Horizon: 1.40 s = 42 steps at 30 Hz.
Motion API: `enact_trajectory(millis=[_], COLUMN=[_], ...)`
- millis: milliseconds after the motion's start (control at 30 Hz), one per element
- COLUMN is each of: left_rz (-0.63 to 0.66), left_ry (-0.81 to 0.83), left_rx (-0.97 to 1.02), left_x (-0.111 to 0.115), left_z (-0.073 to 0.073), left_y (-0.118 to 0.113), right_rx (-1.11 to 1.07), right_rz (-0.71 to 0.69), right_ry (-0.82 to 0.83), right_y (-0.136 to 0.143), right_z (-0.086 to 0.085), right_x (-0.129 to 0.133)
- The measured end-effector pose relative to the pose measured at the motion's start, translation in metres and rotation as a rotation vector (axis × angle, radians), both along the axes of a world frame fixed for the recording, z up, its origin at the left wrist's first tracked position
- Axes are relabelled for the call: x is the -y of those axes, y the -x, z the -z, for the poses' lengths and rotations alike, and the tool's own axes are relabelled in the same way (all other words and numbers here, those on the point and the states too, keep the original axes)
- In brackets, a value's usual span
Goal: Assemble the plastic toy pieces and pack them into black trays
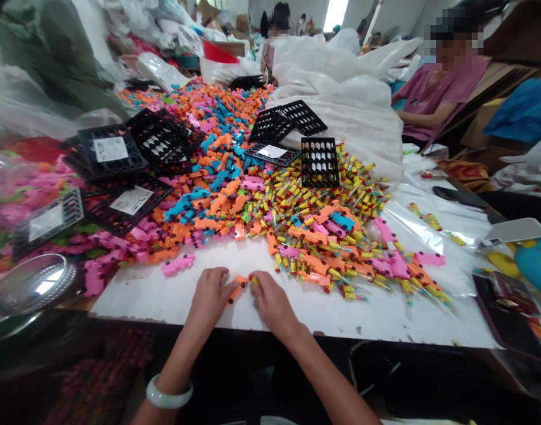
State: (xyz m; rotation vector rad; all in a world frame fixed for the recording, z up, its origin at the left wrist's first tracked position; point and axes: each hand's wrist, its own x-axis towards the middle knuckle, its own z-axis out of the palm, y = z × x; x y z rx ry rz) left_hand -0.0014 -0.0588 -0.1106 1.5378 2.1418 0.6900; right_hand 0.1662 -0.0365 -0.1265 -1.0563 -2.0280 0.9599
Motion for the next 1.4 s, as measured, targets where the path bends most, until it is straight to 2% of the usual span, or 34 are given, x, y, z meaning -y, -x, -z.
enact_trajectory(millis=[67, 167, 267, 367, 433, 567, 767, 967, 1233, 1400], left_rz=[0.038, 0.084, 0.111, 0.101, 0.103, 0.2, 0.259, 0.298, 0.311, 0.184], left_ry=[-0.016, -0.015, -0.003, -0.002, -0.019, -0.076, -0.15, -0.176, -0.165, -0.134], left_rx=[-0.026, -0.06, -0.077, 0.015, 0.094, 0.101, 0.227, 0.205, 0.206, 0.327], left_x=[0.002, 0.005, 0.011, 0.019, 0.024, 0.028, 0.029, 0.028, 0.024, 0.029], left_z=[0.0, -0.004, -0.008, -0.006, -0.005, -0.005, -0.008, -0.008, -0.012, -0.01], left_y=[-0.004, -0.01, -0.016, -0.019, -0.019, -0.017, -0.019, -0.021, -0.023, -0.028], right_rx=[-0.02, -0.061, -0.242, -0.325, -0.234, 0.029, 0.177, 0.132, 0.112, 0.212], right_rz=[0.095, 0.062, 0.037, -0.007, -0.011, 0.004, -0.14, -0.152, -0.159, -0.204], right_ry=[0.125, 0.22, 0.381, 0.465, 0.408, 0.151, -0.134, -0.191, -0.203, -0.305], right_y=[-0.005, -0.003, 0.0, -0.007, -0.015, -0.031, -0.034, -0.035, -0.035, -0.032], right_z=[-0.002, -0.004, -0.001, 0.001, -0.001, -0.008, -0.006, 0.003, 0.005, 0.005], right_x=[-0.006, -0.008, -0.004, 0.002, 0.003, 0.002, 0.0, -0.003, -0.005, 0.002])
